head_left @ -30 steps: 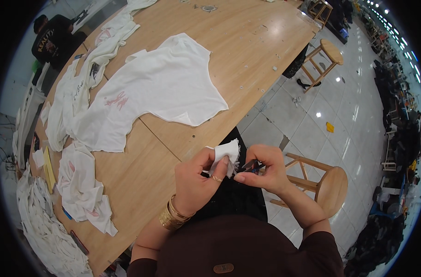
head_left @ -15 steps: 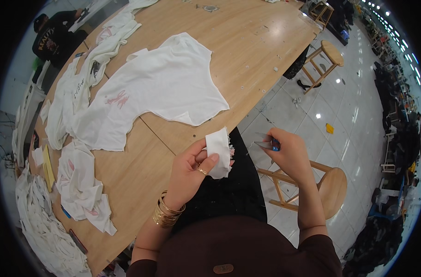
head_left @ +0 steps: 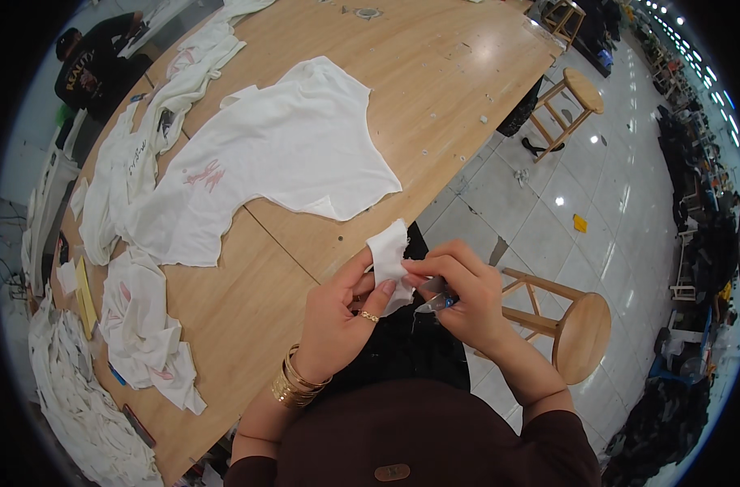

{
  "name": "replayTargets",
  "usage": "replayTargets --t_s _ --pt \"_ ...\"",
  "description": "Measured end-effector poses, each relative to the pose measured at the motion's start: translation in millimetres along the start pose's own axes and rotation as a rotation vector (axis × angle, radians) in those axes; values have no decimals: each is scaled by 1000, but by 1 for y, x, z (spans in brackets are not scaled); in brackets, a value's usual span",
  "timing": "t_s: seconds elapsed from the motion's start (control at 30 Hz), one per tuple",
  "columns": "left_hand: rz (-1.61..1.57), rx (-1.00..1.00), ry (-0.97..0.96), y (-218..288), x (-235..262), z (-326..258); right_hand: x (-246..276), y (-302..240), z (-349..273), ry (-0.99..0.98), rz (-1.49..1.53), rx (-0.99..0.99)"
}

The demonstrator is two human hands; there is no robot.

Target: Trimming excess threads from white fabric pieces using a small pair of snips.

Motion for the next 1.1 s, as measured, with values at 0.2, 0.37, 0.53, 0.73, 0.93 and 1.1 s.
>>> replayTargets --t_s 0.2,0.37,0.53,0.73,0.93,1.1 --pt "53 3 1 -3 0 -1 7 1 3 -15 82 -89" --pt "42 -1 -6 -2 0 -1 16 0 9 -128 185 -306" --pt "26 0 -10 -1 1 0 19 11 3 -168 288 -378" --pt "72 -20 12 -1 -1 0 16 -7 6 86 68 -219" --pt "184 -46 17 -2 -3 0 6 0 0 -36 106 -206" --pt "166 -55 40 -3 -1 0 15 6 4 -189 321 -324"
Point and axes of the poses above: each hand's wrist, its own z-axis towards the middle knuckle, its own x-axis out of the back of the hand, y = z × x, the point moved 2 cm from there along z, towards the middle knuckle
